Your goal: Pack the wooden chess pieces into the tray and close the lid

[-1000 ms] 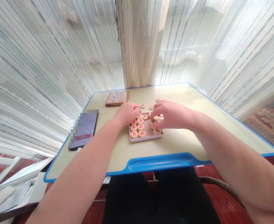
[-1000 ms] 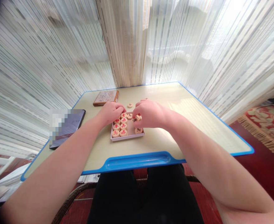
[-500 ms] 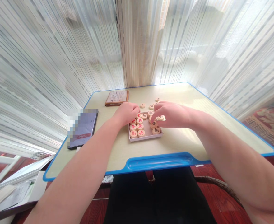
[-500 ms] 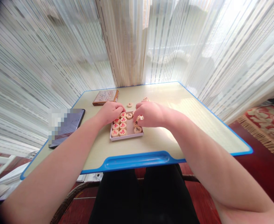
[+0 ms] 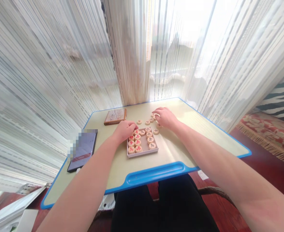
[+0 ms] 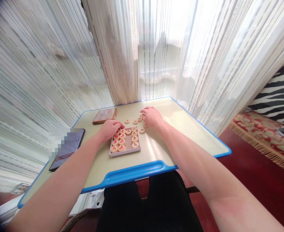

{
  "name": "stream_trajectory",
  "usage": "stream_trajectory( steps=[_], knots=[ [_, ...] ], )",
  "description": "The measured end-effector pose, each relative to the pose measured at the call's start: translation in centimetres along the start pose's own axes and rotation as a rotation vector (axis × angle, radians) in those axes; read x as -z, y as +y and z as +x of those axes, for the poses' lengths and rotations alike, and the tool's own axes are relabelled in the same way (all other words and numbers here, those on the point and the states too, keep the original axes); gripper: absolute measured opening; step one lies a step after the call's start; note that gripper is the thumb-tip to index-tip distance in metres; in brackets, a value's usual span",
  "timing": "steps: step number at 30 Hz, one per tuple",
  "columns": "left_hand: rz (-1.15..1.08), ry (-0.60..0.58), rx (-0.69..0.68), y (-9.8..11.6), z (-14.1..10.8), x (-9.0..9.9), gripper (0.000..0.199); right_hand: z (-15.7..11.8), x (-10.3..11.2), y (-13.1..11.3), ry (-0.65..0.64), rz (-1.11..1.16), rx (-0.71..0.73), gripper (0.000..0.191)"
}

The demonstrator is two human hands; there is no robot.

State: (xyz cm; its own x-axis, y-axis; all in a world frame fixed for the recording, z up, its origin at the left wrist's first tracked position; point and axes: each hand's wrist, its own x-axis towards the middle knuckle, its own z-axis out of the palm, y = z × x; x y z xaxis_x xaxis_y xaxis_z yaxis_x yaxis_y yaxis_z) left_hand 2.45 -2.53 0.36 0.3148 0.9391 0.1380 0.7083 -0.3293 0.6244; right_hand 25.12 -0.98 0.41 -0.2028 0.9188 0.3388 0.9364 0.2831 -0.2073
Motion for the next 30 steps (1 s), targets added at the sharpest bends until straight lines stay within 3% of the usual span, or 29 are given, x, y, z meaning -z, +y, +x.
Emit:
stream_trajectory(
  steps=[5,14,16,18,23,30],
  knots=[
    [-0.046,-0.008,0.021,-0.4,0.2,-0.2,0.032,0.2,-0.4,0.3,-0.075,0.022,-0.072,0.033],
    [-0.083,-0.008,0.041,-0.3,0.3,-0.1,0.03,0.2,-0.4,0.5,-0.06,0.057,-0.187,0.03],
    [-0.092,-0.008,0.05,-0.3,0.3,-0.1,0.029,-0.1,0.2,-0.1,-0.017,0.117,-0.139,0.029],
    [-0.106,-0.007,0.05,-0.3,0.3,-0.1,0.029,-0.6,0.8,-1.1,0.006,0.226,0.006,0.025],
    [-0.112,0.002,0.015,-0.3,0.3,-0.1,0.029,-1.9,1.2,-4.0,-0.07,0.4,0.269,0.019],
    [-0.109,0.0,-0.015,-0.6,0.6,-0.2,0.03,-2.4,0.6,-5.2,-0.115,0.297,0.319,0.02]
  ],
)
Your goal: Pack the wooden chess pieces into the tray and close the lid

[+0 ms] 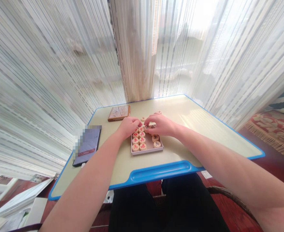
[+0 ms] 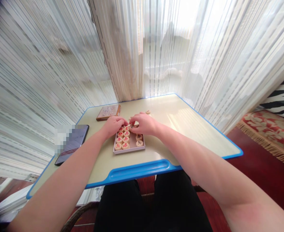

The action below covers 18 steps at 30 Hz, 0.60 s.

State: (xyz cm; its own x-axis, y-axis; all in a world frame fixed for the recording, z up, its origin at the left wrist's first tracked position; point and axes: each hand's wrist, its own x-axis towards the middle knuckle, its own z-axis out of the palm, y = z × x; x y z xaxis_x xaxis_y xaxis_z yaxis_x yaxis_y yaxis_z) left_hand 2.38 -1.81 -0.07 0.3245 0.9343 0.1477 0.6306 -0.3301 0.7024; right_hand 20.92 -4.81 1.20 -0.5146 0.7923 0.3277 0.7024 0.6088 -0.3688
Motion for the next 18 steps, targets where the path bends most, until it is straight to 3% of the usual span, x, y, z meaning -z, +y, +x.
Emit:
stream_trajectory(
  steps=[11,18],
  knots=[
    [0.034,0.007,-0.001,0.43,-0.26,0.13,0.029,0.07,-0.34,-0.1,-0.063,0.0,0.0,0.02],
    [0.003,0.006,-0.014,0.07,-0.12,0.05,0.03,0.11,0.11,-0.24,-0.014,0.031,0.01,0.02]
  ],
)
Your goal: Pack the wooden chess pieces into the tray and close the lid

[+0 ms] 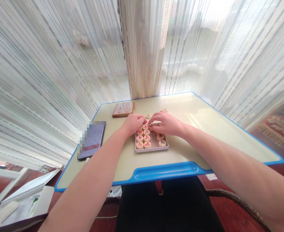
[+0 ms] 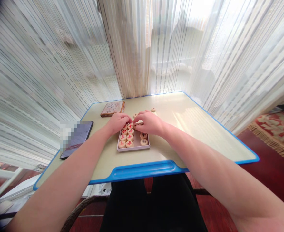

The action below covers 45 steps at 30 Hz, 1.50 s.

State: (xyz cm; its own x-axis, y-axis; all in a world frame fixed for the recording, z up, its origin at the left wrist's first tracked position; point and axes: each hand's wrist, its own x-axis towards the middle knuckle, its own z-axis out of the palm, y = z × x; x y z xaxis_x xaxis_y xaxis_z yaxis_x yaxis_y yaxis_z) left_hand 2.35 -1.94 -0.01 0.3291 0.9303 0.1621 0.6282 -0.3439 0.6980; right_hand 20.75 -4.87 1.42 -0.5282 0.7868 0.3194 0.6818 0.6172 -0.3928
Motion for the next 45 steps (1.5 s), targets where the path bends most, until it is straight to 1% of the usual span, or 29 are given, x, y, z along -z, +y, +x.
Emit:
stream_trajectory(
  steps=[3,5,6,7,8,9,10,12,14,18,21,25,29,33,36,40,45],
  knots=[
    [-0.013,-0.003,0.025,0.0,0.0,0.0,0.029,0.1,0.3,1.2,0.121,-0.034,-0.066,0.022],
    [-0.019,-0.003,0.047,0.1,0.0,0.0,0.029,0.2,0.4,2.7,0.237,-0.143,-0.147,0.027],
    [-0.021,-0.003,0.055,0.1,0.0,0.0,0.028,0.3,0.4,3.6,0.275,-0.221,-0.195,0.031],
    [-0.026,-0.002,0.061,0.1,0.0,0.0,0.028,0.4,0.3,4.6,0.28,-0.294,-0.242,0.035],
    [-0.031,-0.002,0.066,0.1,-0.1,0.0,0.028,0.4,0.3,5.5,0.265,-0.352,-0.289,0.039],
    [-0.037,-0.003,0.071,0.1,0.0,0.0,0.028,0.5,0.2,6.3,0.21,-0.384,-0.327,0.041],
    [-0.042,-0.002,0.077,0.0,0.0,0.0,0.028,0.6,0.1,6.9,0.129,-0.394,-0.348,0.04],
    [-0.048,0.002,0.091,-0.1,0.0,0.0,0.028,0.7,0.1,7.5,0.026,-0.389,-0.408,0.04],
    [-0.048,0.007,0.101,-0.1,0.1,-0.1,0.028,0.8,0.1,7.5,0.002,-0.381,-0.455,0.039],
    [-0.042,0.009,0.094,-0.2,0.2,-0.2,0.028,0.8,0.4,6.8,0.056,-0.332,-0.504,0.035],
    [-0.021,0.012,0.071,-0.3,0.3,-0.2,0.028,0.7,0.5,6.7,0.087,-0.282,-0.5,0.036],
    [0.038,0.013,0.026,-0.4,0.1,-0.2,0.029,0.7,0.5,6.6,0.063,-0.275,-0.486,0.034],
    [0.104,0.016,0.002,-0.3,0.0,-0.1,0.03,0.8,0.8,6.5,0.044,-0.274,-0.527,0.033],
    [0.117,0.012,-0.005,-0.3,0.2,-0.3,0.03,0.6,1.0,6.8,0.037,-0.258,-0.543,0.03],
    [0.061,0.022,0.019,-0.4,0.2,-0.4,0.028,0.5,0.9,6.9,0.041,-0.255,-0.543,0.031],
    [-0.111,0.043,0.091,-0.7,0.3,-0.7,0.027,0.5,0.8,6.8,0.047,-0.258,-0.517,0.037],
    [-0.285,0.089,0.14,-1.4,0.9,-0.9,0.025,0.6,1.0,6.6,0.047,-0.269,-0.491,0.029]
  ],
)
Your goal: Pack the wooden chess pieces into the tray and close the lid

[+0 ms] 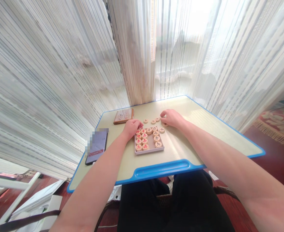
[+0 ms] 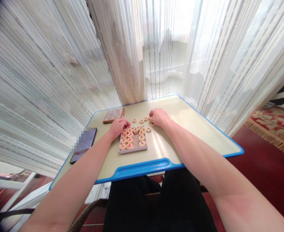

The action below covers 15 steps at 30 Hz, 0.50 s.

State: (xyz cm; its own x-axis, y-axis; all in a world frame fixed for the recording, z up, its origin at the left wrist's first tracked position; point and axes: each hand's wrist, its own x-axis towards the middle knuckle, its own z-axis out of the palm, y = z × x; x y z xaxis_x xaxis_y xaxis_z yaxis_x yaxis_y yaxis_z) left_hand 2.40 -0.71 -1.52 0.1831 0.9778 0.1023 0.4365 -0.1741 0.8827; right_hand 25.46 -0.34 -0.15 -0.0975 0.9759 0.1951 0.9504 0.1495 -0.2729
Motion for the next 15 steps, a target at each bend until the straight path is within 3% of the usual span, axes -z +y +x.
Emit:
stream_trajectory(
  steps=[3,6,9,15],
  knots=[
    [-0.066,0.025,0.026,-0.3,0.4,0.0,0.024,-0.4,0.5,-0.6,0.046,0.044,0.05,0.028],
    [-0.131,0.032,0.042,-0.4,0.6,0.1,0.023,-1.4,1.1,-2.1,0.071,0.224,0.233,0.027],
    [-0.145,0.023,0.029,-0.4,0.7,0.2,0.023,-2.8,1.6,-3.8,-0.012,0.386,0.437,0.025],
    [-0.108,0.014,0.057,-0.2,0.8,0.2,0.023,-4.2,2.1,-5.2,-0.079,0.353,0.599,0.016]
  ],
)
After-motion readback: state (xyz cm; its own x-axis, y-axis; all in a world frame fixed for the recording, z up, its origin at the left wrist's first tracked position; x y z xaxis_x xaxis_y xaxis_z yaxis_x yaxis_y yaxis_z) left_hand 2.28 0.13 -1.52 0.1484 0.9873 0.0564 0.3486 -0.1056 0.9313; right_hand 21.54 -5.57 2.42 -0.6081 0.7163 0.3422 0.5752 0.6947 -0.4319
